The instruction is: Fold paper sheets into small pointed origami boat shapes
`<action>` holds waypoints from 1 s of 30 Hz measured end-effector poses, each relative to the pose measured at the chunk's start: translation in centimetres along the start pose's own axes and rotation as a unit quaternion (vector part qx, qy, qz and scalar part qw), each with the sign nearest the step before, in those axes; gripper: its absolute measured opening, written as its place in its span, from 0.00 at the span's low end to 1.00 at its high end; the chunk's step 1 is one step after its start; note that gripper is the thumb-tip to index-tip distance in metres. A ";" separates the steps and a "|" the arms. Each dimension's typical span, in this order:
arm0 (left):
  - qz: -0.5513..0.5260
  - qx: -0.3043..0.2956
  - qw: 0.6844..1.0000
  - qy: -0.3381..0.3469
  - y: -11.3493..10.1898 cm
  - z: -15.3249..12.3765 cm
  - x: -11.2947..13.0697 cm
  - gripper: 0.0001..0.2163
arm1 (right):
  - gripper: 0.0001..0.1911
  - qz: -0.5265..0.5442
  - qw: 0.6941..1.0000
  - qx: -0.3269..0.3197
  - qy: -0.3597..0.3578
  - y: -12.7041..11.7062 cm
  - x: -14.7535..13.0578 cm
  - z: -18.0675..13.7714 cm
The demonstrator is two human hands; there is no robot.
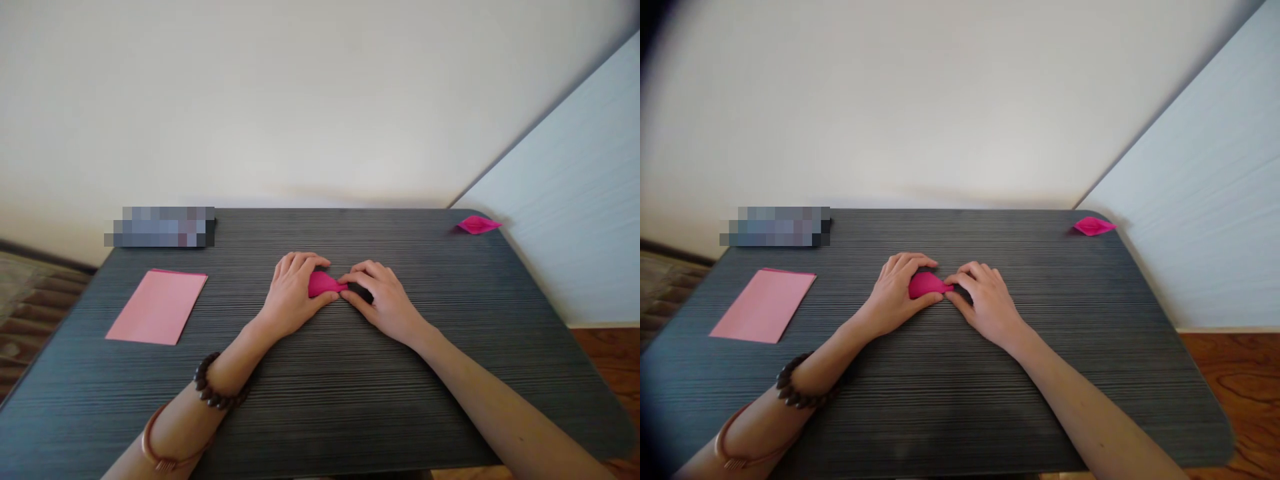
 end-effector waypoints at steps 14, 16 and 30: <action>-0.158 -0.048 0.986 -0.001 0.7 1.1 0.7 0.21 | 0.04 0.168 0.984 0.040 0.034 -1.0 1.0 -0.3; -0.197 -0.051 0.979 -0.004 0.7 0.7 0.5 0.21 | 0.04 0.197 0.979 0.037 0.039 -1.1 1.0 -0.4; -0.231 -0.084 0.966 0.082 0.3 0.3 2.4 0.03 | 0.03 0.224 0.968 0.109 -0.022 -2.5 0.0 -0.9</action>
Point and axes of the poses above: each hand's wrist, its own z-axis towards the middle knuckle, its own y-axis out of the palm, x = y × z, the point moved 10 cm from there along z, towards the middle knuckle, and after that the axes turned 4 degrees about -y, right-handed, at the moved point
